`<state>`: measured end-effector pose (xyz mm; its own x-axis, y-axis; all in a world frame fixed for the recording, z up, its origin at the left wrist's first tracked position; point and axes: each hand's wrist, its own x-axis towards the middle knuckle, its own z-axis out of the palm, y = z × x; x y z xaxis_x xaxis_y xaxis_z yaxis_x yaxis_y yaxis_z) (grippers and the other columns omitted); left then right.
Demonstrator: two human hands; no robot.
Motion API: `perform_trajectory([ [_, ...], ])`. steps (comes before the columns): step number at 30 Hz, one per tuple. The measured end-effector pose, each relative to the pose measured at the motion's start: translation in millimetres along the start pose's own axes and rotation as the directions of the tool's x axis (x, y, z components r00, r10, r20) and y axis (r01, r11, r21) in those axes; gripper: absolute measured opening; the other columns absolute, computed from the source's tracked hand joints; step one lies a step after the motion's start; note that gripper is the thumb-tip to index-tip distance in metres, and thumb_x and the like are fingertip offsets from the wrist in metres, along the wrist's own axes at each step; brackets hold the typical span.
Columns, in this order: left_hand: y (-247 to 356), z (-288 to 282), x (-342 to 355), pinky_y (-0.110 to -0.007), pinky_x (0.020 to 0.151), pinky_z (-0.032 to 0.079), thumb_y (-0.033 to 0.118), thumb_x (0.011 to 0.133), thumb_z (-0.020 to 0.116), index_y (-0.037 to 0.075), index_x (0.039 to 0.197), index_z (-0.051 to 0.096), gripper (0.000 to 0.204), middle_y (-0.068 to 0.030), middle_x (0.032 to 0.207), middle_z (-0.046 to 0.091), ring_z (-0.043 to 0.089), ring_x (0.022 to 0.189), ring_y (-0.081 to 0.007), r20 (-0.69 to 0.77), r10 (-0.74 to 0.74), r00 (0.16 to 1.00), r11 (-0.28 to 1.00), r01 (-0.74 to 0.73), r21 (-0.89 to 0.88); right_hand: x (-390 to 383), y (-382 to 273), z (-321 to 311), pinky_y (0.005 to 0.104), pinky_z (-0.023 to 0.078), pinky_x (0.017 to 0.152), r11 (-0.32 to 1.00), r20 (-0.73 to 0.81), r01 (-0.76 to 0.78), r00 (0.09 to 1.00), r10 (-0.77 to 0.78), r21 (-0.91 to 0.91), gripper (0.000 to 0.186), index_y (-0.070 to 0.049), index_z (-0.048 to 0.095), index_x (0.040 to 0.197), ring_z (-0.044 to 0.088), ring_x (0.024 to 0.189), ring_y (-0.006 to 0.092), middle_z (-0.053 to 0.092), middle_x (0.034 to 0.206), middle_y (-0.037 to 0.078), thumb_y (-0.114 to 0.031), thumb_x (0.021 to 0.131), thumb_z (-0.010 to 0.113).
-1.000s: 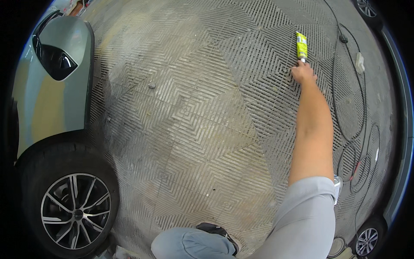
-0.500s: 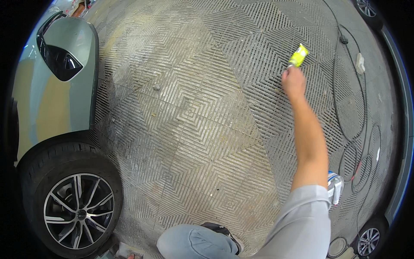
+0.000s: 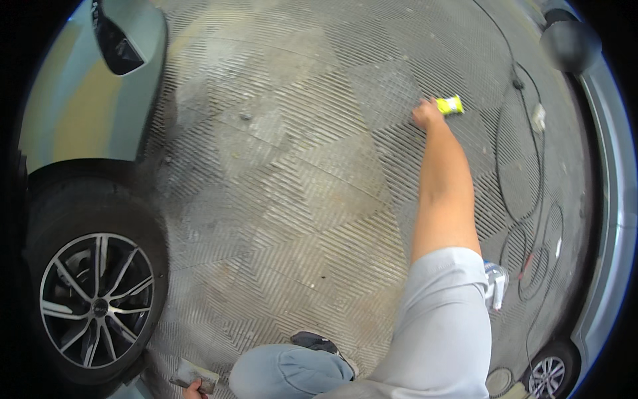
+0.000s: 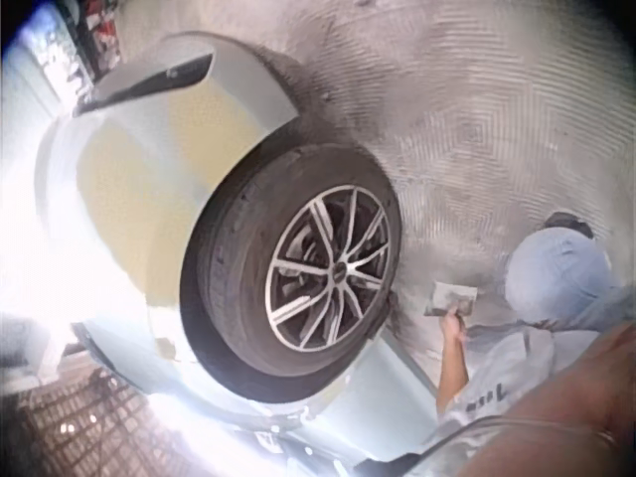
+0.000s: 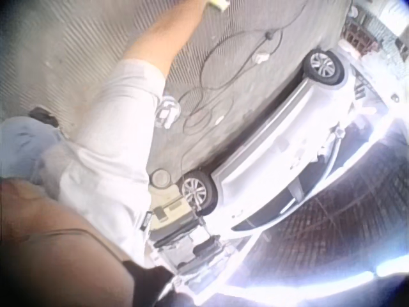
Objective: The person applies body filler to a car's rear fender using a spreader. They squeeze filler from a tube onto the spreader, then rub and smooth the filler over the fender surface near the wheel arch.
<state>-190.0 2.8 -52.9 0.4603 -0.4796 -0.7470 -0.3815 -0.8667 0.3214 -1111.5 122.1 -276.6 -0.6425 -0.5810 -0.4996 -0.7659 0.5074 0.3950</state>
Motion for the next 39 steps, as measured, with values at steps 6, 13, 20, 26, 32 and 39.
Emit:
perform_trajectory([
  [6,-31,-18,19,-0.029,0.075,0.048,0.005,0.082,0.056,-0.004,0.108,0.060,0.028,-0.0078,0.094,0.064,0.062,0.083,-0.0185,-0.008,0.043,0.999,0.985,-0.044,-0.167,-68,-50,39,0.0488,0.046,0.079,0.732,-0.429,-0.202,0.697,0.574,0.651,0.027,-0.001,0.053,0.106,0.053,0.098,0.0390,0.052,0.109,0.021,-0.014,0.082,0.055],
  [13,-37,14,-26,-0.038,0.081,0.050,0.006,0.082,0.061,0.002,0.124,0.047,0.045,-0.0090,0.110,0.058,0.058,0.098,-0.0231,0.065,0.175,0.982,0.931,-0.144,-0.336,-150,-84,77,0.0441,0.040,0.095,0.678,-0.380,-0.104,0.762,0.525,0.728,0.054,0.001,0.049,0.116,0.048,0.106,0.0423,0.052,0.114,0.022,-0.010,0.066,0.067],
  [20,-22,-4,-26,-0.032,0.090,0.044,0.003,0.081,0.067,-0.001,0.118,0.055,0.038,-0.0076,0.112,0.059,0.056,0.101,-0.0184,-0.182,0.263,0.948,0.724,-0.318,-0.612,-278,-201,28,0.0252,0.044,0.050,-0.091,0.238,-0.220,0.925,0.295,0.971,0.048,-0.005,0.041,0.123,0.053,0.065,0.0116,0.053,0.080,0.004,-0.007,0.078,0.060],
  [26,-42,-32,-20,-0.032,0.088,0.045,0.008,0.084,0.065,0.000,0.116,0.056,0.034,-0.0059,0.111,0.060,0.056,0.102,-0.0163,-0.097,0.519,0.849,0.710,-0.491,-0.504,-348,-392,-122,0.0294,0.048,0.067,0.000,-0.453,0.593,0.615,-0.646,0.805,0.054,-0.001,0.044,0.126,0.060,0.077,0.0220,0.060,0.097,0.010,-0.006,0.077,0.065],
  [32,-32,-58,-20,-0.038,0.095,0.044,0.015,0.077,0.070,0.011,0.126,0.051,0.053,-0.0156,0.124,0.053,0.055,0.110,-0.0264,0.159,0.850,0.503,0.514,-0.857,-0.039,-426,-518,-288,0.0359,0.050,0.071,-0.133,-0.066,0.950,-0.119,-0.991,0.284,0.048,0.002,0.058,0.105,0.064,0.080,0.0272,0.063,0.082,0.016,-0.031,0.073,0.071],
  [39,-44,-64,1,-0.034,0.091,0.044,0.019,0.075,0.075,0.000,0.123,0.050,0.058,-0.0157,0.115,0.059,0.057,0.106,-0.0250,0.614,0.738,0.280,0.437,-0.891,-0.119,-527,-562,-347,0.0255,0.049,0.052,0.375,0.450,0.685,0.078,-0.890,0.625,0.041,0.000,0.063,0.099,0.060,0.059,0.0121,0.065,0.075,0.008,-0.039,0.088,0.059],
])
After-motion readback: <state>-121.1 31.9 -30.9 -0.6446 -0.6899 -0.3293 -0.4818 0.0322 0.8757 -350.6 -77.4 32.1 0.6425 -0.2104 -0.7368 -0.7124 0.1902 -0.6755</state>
